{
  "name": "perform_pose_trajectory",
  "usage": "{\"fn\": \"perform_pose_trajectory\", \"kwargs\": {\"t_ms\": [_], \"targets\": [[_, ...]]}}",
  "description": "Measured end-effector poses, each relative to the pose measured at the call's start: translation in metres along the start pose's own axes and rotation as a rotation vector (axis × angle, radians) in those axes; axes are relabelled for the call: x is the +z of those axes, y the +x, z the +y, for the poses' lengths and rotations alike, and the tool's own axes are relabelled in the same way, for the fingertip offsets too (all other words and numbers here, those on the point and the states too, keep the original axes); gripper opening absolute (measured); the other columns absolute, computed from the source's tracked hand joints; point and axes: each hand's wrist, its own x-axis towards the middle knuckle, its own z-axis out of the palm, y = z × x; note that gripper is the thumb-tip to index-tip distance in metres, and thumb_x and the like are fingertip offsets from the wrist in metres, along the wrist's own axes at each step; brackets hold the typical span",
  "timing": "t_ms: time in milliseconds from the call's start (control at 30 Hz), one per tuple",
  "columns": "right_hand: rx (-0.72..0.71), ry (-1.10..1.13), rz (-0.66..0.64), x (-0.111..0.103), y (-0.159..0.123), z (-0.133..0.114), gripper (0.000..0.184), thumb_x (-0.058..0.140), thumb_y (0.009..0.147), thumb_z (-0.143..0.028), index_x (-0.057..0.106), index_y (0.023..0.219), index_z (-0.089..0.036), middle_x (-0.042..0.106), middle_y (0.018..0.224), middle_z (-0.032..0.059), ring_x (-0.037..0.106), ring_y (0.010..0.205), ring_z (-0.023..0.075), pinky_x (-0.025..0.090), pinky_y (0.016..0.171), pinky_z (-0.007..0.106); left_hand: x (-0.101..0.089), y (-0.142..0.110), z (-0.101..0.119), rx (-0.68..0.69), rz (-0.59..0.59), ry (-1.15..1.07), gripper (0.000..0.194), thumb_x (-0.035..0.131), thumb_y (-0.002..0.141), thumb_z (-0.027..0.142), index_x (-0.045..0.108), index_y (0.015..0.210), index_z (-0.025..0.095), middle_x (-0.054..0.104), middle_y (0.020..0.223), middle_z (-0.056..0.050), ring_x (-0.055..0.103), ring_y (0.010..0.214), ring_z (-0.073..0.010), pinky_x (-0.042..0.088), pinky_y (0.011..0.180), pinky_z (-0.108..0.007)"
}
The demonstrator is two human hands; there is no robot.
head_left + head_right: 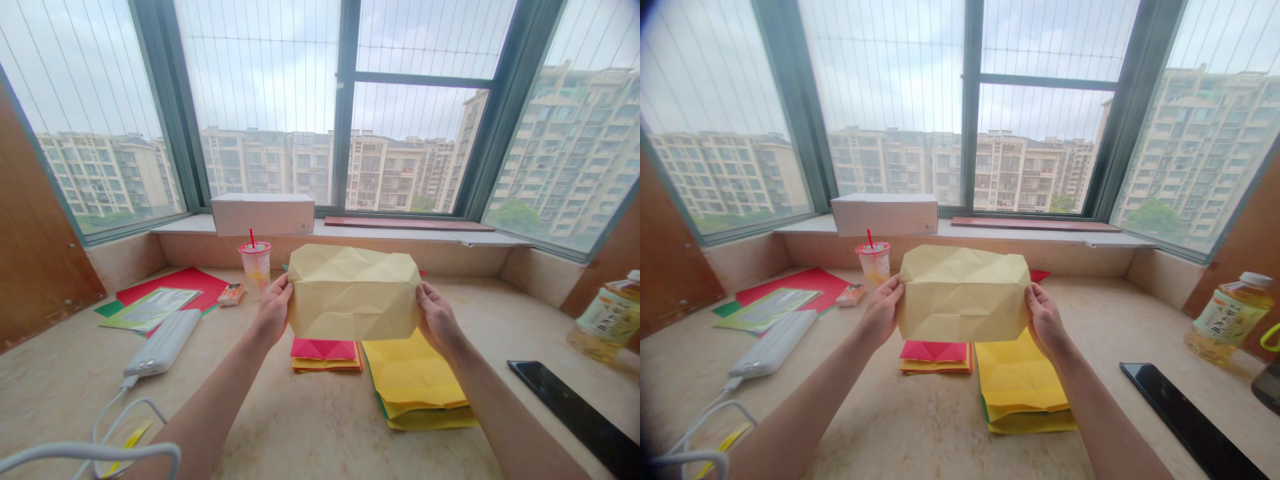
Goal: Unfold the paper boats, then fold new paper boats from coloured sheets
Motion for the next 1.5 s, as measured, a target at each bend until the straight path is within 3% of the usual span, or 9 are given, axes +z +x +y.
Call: {"fn": "perform_pose_trajectory", "kwargs": {"t_ms": [133, 300, 533, 667, 867, 967, 1267, 1400, 1500], "targets": [[0.107, -0.127, -0.058, -0.009, 0.004, 0.002, 0.029, 0.071, 0.081, -0.041, 0.068, 0.102, -0.022, 0.077, 0.098, 0.0065, 0.072, 0.088, 0.0244, 0.057, 0.065, 0.029, -0.009, 0.004, -0.006, 0.048, 0.051, 0.175, 0.04, 0.065, 0.079, 0.03, 0.06, 0.116, 0.016, 0.073, 0.102, -0.007, 0.068, 0.093, -0.0224, 0.053, 0.078, -0.03], [0.333, -0.188, -0.132, -0.02, 0.006, 0.001, 0.04, 0.056, 0.089, -0.051, 0.068, 0.109, -0.019, 0.078, 0.094, 0.0097, 0.074, 0.077, 0.0243, 0.056, 0.059, 0.031, -0.009, -0.002, -0.011, -0.063, -0.054, 0.267, 0.045, 0.06, 0.078, 0.026, 0.056, 0.122, 0.017, 0.073, 0.099, -0.006, 0.068, 0.084, -0.0201, 0.052, 0.071, -0.027], [0.269, -0.175, -0.098, -0.021, 0.006, 0.004, 0.031, 0.071, 0.082, -0.04, 0.07, 0.106, -0.02, 0.078, 0.095, 0.0068, 0.074, 0.072, 0.0211, 0.057, 0.062, 0.028, -0.004, -0.011, -0.005, -0.184, -0.174, 0.189, 0.04, 0.061, 0.082, 0.034, 0.06, 0.12, 0.021, 0.073, 0.093, -0.004, 0.069, 0.08, -0.019, 0.05, 0.063, -0.024], [0.255, -0.186, -0.103, -0.017, 0.004, 0.003, 0.034, 0.073, 0.08, -0.039, 0.068, 0.107, -0.02, 0.078, 0.094, 0.007, 0.074, 0.072, 0.022, 0.058, 0.061, 0.028, -0.005, -0.008, -0.004, -0.144, -0.109, 0.254, 0.046, 0.061, 0.083, 0.053, 0.066, 0.11, 0.016, 0.074, 0.088, -0.007, 0.069, 0.076, -0.0215, 0.049, 0.058, -0.025], [0.199, -0.156, 0.05, -0.01, 0.003, -0.001, 0.028, 0.074, 0.079, -0.034, 0.066, 0.102, -0.022, 0.079, 0.085, 0.0056, 0.074, 0.065, 0.0248, 0.059, 0.057, 0.033, -0.005, -0.003, -0.005, -0.043, 0.057, 0.338, 0.049, 0.069, 0.074, 0.058, 0.07, 0.094, 0.013, 0.073, 0.076, -0.007, 0.067, 0.064, -0.0215, 0.047, 0.053, -0.026], [0.237, -0.131, 0.056, -0.006, 0.001, -0.004, 0.025, 0.07, 0.081, -0.032, 0.067, 0.103, -0.021, 0.078, 0.089, 0.0069, 0.075, 0.075, 0.027, 0.06, 0.062, 0.035, -0.006, -0.002, -0.005, -0.024, 0.11, 0.376, 0.048, 0.07, 0.072, 0.058, 0.071, 0.09, 0.013, 0.072, 0.071, -0.006, 0.065, 0.058, -0.019, 0.046, 0.051, -0.025], [0.384, -0.174, -0.001, -0.019, 0.004, -0.011, 0.026, 0.061, 0.087, -0.039, 0.07, 0.102, -0.019, 0.078, 0.093, 0.0107, 0.073, 0.092, 0.0303, 0.061, 0.073, 0.038, -0.006, -0.008, -0.002, -0.17, -0.09, 0.341, 0.041, 0.066, 0.079, 0.05, 0.069, 0.099, 0.014, 0.072, 0.071, -0.005, 0.062, 0.054, -0.0159, 0.045, 0.049, -0.023], [0.35, -0.173, -0.01, -0.019, 0.003, -0.009, 0.023, 0.066, 0.084, -0.04, 0.071, 0.095, -0.021, 0.078, 0.09, 0.0093, 0.074, 0.089, 0.0309, 0.06, 0.069, 0.038, -0.008, -0.006, -0.002, -0.16, -0.09, 0.302, 0.037, 0.066, 0.079, 0.043, 0.067, 0.105, 0.016, 0.073, 0.078, -0.005, 0.066, 0.06, -0.0166, 0.047, 0.053, -0.023], [0.338, -0.208, -0.054, -0.016, 0.001, -0.008, 0.025, 0.067, 0.082, -0.044, 0.072, 0.093, -0.022, 0.078, 0.089, 0.0083, 0.074, 0.085, 0.0303, 0.06, 0.067, 0.037, -0.009, -0.005, -0.002, -0.204, -0.074, 0.308, 0.046, 0.063, 0.08, 0.052, 0.068, 0.104, 0.014, 0.072, 0.075, -0.007, 0.067, 0.061, -0.0191, 0.044, 0.048, -0.022]]}}
